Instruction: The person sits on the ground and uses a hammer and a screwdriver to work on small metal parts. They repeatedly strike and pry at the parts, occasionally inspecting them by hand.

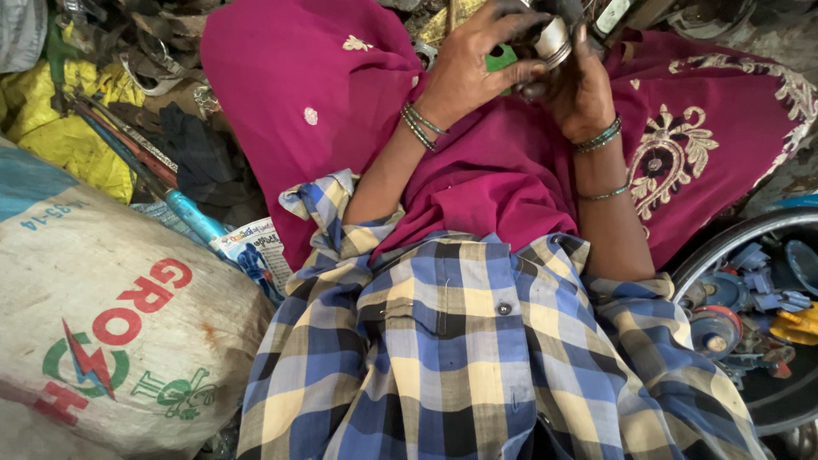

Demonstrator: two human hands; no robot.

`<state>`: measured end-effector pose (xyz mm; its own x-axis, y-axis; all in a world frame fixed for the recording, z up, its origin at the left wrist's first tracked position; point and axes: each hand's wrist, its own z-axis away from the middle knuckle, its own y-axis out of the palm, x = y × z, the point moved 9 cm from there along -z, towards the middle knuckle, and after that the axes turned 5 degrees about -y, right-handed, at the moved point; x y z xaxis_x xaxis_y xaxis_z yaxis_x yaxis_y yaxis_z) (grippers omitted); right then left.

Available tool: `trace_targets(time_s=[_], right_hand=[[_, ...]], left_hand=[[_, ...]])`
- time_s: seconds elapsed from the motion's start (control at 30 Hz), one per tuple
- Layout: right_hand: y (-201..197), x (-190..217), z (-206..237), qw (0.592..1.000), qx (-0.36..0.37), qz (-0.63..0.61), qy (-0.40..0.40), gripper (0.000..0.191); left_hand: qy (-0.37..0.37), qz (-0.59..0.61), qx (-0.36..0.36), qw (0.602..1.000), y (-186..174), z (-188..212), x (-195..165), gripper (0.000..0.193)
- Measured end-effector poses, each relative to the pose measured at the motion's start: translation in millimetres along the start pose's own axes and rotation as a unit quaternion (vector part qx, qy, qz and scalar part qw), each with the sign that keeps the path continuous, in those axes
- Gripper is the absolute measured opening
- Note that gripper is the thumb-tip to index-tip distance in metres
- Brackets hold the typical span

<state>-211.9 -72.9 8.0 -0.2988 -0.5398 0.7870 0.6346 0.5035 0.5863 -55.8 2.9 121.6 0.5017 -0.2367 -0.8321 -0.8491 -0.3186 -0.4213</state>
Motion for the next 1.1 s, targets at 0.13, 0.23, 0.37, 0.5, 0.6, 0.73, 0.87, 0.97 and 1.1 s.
trace_targets(time_s=[0.13, 0.23, 0.37, 0.5, 0.6, 0.73, 0.87, 0.97, 1.1], right_hand=[[-6, -5, 0, 1.000, -0.003, 0.005, 0.004, 0.056], [-13, -8, -1, 1.000, -0.009, 0.007, -0.006, 0.052], [-21, -15, -4, 0.999, -0.030, -0.020, 0.001, 0.052], [-20, -15, -5, 1.000, -0.027, -0.014, 0.003, 0.054], [-19, -13, -4, 0.999, -0.034, -0.006, 0.006, 0.055], [-13, -6, -4, 0.999, -0.032, 0.039, -0.001, 0.055], [-2, -1, -4, 0.998, -0.017, 0.060, -0.007, 0.058], [7, 2, -4, 0.999, -0.009, 0.048, -0.011, 0.059], [19, 9, -2, 0.997, 0.026, 0.062, -0.022, 0.058]], left_hand=[[-0.036, 0.009, -0.011, 0.999, 3, 1, 9, 0.049], [-0.027, 0.015, -0.026, 0.999, 8, 0, 13, 0.047], [-0.016, 0.012, -0.020, 1.000, 14, 1, 16, 0.049], [-0.008, 0.008, -0.031, 0.999, 13, 1, 11, 0.049], [-0.051, -0.027, -0.005, 0.998, 13, 3, 11, 0.049], [-0.033, -0.060, -0.002, 0.998, 8, 3, 1, 0.053], [-0.026, -0.051, 0.003, 0.998, 9, 3, -1, 0.054], [-0.013, -0.068, 0.005, 0.998, 11, 3, -1, 0.055], [0.013, -0.076, 0.024, 0.997, 14, 4, -3, 0.056]])
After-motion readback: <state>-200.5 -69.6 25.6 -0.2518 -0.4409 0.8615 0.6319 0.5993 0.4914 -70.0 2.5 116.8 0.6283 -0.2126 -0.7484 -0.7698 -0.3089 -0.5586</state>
